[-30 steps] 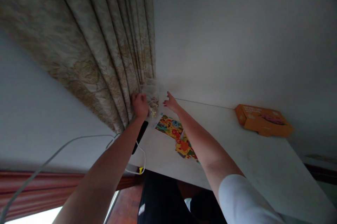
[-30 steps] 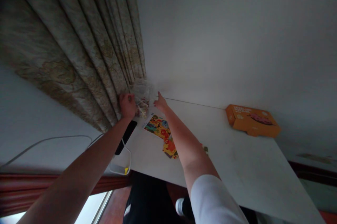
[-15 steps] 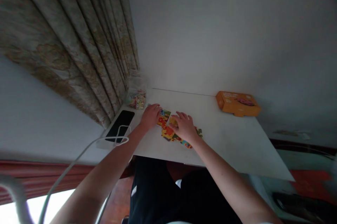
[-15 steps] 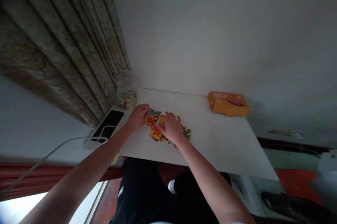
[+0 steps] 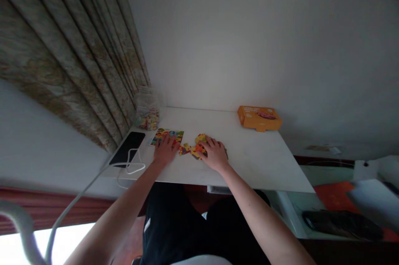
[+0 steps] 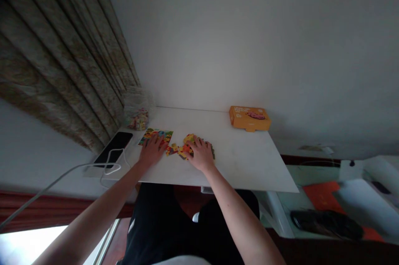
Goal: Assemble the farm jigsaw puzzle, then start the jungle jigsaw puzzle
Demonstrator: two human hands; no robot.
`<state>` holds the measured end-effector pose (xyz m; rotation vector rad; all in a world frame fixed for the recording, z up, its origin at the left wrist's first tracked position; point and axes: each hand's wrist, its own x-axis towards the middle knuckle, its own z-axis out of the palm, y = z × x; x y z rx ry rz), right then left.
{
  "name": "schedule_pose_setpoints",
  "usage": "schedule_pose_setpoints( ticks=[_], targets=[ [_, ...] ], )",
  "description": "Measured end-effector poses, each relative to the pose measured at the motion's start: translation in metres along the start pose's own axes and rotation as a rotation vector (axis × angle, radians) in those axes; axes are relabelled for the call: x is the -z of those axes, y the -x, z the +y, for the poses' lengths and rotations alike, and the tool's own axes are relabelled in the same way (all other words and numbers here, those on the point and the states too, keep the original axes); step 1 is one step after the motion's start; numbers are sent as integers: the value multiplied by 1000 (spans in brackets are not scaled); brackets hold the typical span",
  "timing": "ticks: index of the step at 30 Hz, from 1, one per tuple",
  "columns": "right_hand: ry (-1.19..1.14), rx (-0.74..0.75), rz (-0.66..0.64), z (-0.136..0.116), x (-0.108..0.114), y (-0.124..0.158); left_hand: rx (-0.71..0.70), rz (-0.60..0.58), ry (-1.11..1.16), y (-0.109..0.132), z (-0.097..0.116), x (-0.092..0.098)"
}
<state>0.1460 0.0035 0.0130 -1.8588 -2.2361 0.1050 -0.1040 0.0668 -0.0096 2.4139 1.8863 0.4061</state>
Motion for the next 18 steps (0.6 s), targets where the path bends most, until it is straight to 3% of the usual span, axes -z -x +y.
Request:
schedule_pose_setpoints(
  ticks=[8, 18],
  targets=[
    [-7, 3, 23, 22, 5, 5, -295, 7, 16, 24, 40, 5],
    [18, -50, 35, 61, 15, 24, -290, -67, 73, 26, 52, 3]
  ],
)
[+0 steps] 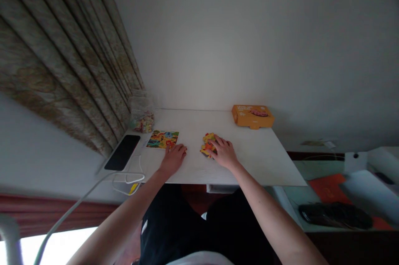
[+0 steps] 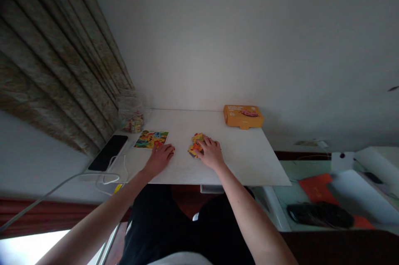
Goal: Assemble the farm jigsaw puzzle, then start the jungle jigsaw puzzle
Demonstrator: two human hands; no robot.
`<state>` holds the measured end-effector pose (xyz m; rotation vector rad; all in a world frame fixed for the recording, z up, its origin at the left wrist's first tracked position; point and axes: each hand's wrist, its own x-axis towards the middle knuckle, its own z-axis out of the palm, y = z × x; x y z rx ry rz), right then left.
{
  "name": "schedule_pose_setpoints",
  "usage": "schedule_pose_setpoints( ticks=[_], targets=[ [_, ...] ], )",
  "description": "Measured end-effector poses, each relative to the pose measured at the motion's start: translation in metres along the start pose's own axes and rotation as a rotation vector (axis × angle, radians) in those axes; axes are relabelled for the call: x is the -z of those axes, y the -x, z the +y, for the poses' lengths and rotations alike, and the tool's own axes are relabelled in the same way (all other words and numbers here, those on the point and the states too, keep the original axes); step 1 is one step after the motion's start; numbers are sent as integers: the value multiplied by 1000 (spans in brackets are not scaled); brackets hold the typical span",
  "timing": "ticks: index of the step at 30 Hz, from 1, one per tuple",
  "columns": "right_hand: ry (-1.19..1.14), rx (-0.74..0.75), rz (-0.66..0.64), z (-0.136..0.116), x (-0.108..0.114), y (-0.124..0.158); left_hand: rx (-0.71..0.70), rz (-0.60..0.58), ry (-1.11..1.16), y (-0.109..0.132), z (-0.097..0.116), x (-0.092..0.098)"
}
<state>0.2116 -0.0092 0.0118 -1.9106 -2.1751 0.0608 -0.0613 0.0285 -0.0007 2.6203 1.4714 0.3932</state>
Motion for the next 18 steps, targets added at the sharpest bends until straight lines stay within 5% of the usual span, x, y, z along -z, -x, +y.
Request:
schedule_pose_setpoints(
  ticks=[6, 11, 18],
  targets=[
    [0, -22, 11, 11, 1, 5, 96, -61, 191, -27, -12, 10],
    [-4, -27, 19, 9, 0, 5, 166, -39, 608, -55, -19, 17],
    [-2, -98, 36, 4, -3, 7, 308, 88, 876, -75, 17, -3]
  ],
)
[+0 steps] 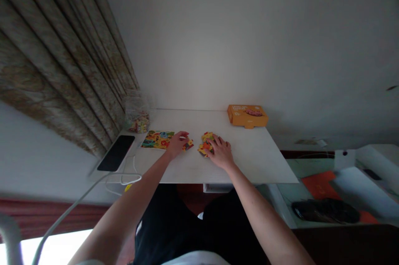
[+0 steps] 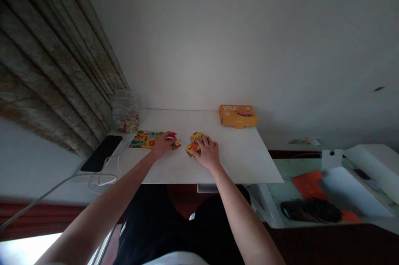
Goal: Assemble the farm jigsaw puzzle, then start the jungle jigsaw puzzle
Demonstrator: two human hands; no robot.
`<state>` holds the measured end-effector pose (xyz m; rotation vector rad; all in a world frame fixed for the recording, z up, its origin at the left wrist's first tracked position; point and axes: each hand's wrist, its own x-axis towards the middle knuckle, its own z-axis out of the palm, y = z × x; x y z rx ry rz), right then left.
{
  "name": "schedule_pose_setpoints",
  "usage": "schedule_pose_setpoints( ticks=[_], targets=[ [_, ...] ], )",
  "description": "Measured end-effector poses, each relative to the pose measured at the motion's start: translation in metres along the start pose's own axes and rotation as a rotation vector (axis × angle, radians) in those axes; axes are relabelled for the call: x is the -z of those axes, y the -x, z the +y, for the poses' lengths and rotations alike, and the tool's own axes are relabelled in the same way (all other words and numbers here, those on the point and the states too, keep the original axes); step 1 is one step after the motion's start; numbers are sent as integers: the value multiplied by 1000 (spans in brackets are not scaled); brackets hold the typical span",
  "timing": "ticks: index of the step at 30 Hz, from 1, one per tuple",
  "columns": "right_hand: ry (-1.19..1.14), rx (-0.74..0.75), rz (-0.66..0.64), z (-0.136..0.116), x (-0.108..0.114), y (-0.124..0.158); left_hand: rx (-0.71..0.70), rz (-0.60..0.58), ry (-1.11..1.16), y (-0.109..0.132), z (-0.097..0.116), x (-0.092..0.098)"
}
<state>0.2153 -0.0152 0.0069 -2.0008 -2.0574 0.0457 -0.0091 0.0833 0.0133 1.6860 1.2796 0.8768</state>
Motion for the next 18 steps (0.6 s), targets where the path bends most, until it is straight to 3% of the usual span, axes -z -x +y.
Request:
schedule_pose_setpoints(
  ticks=[4, 8, 14, 18],
  targets=[
    [-6, -6, 27, -1, -1, 1, -229, -63, -271, 12, 1, -33],
    [-37, 6, 48, 1, -3, 1, -463, -111, -562, 26, -5, -43],
    [-114, 53, 96, 11, -3, 0, -483, -213, -731, 45, -10, -40],
    [-121, 118, 137, 23, -2, -1, -510, -207, -769, 50, -10, -43]
  ],
)
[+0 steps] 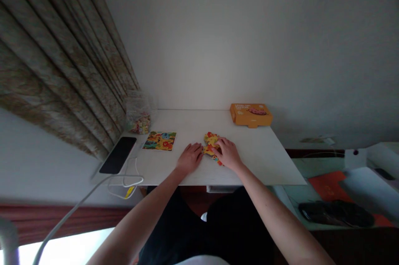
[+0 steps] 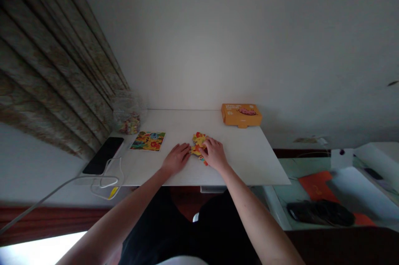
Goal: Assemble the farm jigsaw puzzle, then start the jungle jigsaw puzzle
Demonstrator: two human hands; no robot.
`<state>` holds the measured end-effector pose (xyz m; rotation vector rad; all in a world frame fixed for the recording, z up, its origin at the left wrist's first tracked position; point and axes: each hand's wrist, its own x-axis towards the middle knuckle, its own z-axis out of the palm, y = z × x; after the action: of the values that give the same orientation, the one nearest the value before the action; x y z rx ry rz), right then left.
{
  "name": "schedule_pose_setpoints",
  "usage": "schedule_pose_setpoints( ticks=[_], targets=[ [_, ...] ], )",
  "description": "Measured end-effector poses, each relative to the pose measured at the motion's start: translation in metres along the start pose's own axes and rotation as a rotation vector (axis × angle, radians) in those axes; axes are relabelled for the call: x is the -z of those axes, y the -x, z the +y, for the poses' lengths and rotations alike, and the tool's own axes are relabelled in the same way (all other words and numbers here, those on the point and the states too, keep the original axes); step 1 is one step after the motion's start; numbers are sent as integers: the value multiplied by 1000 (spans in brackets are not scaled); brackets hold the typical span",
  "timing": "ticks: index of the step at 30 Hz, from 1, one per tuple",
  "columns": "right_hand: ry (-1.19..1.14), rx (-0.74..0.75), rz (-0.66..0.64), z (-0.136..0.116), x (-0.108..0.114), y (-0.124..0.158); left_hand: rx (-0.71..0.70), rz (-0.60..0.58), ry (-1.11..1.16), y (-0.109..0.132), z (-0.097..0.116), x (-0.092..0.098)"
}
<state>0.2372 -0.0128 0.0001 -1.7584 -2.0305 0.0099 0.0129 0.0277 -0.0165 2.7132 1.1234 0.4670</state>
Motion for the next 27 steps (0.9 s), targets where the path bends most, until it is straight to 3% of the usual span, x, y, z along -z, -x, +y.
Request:
schedule_pose_setpoints(
  ticks=[9, 17, 21, 27],
  targets=[
    [-51, -66, 178, 8, -7, 18, 56, 2, 34, -2, -2, 3],
    [-109, -270, 257, 11, -11, 14, -174, -134, 42, -35, 29, 3],
    [-154, -348, 319, 16, -12, 13, -85, -180, -19, -55, 30, -2],
    [-100, -318, 318, 14, -9, 15, 55, -165, -81, -66, 5, 5]
  ],
)
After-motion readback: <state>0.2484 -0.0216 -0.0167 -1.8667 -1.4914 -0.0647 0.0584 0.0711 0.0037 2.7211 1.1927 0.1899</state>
